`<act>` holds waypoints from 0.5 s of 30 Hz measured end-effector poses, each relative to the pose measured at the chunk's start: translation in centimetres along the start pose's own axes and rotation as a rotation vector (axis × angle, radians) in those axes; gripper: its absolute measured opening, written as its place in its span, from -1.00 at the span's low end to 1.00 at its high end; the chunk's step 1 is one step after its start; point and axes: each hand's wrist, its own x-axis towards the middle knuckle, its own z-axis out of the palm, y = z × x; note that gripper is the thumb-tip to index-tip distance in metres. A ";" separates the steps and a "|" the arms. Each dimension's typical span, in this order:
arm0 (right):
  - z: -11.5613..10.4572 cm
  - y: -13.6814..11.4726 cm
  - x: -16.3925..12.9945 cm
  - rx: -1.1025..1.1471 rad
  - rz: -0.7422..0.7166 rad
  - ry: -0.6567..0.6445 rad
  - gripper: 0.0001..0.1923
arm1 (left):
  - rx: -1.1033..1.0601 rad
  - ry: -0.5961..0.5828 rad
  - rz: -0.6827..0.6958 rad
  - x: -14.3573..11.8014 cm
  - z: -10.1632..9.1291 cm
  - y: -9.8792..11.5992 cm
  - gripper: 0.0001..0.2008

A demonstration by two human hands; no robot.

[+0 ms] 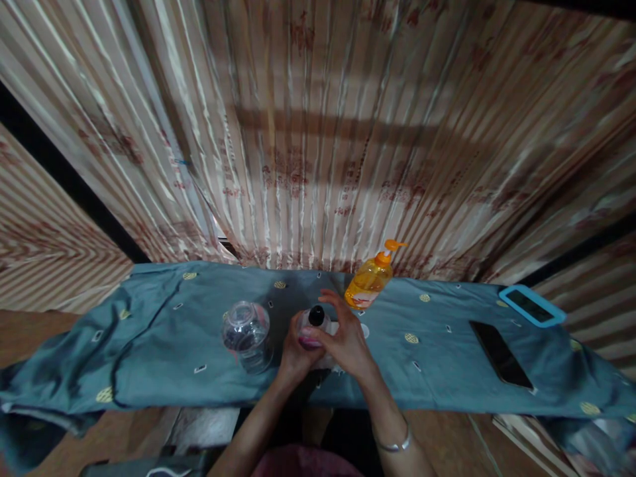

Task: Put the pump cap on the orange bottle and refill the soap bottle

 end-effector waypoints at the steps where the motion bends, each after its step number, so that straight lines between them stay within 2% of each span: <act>1: 0.2 0.1 0.1 -0.013 0.024 0.028 -0.41 | 0.002 -0.003 -0.007 0.0 -0.1 0.0 -0.26; 3: 0.3 0.2 0.1 -0.026 0.043 0.050 -0.54 | 0.007 -0.010 -0.024 0.0 -0.1 0.0 -0.24; 5: 0.3 0.2 0.0 -0.015 0.019 0.019 -0.62 | 0.006 -0.014 -0.025 0.0 -0.1 0.0 -0.23; 8: 0.0 0.0 -0.2 0.005 -0.028 -0.031 -0.52 | -0.010 -0.004 -0.010 0.0 0.0 -0.1 -0.23; 11: 0.2 -0.3 -0.3 -0.025 0.003 0.031 -0.35 | -0.026 0.009 0.002 0.0 0.1 -0.2 -0.23; 12: 0.4 -0.4 -0.2 -0.041 0.024 0.064 -0.36 | -0.025 0.012 0.004 0.0 0.2 -0.2 -0.24; 15: 0.7 -0.6 -0.1 -0.063 0.055 0.105 -0.55 | -0.014 0.006 0.007 -0.1 0.2 -0.2 -0.25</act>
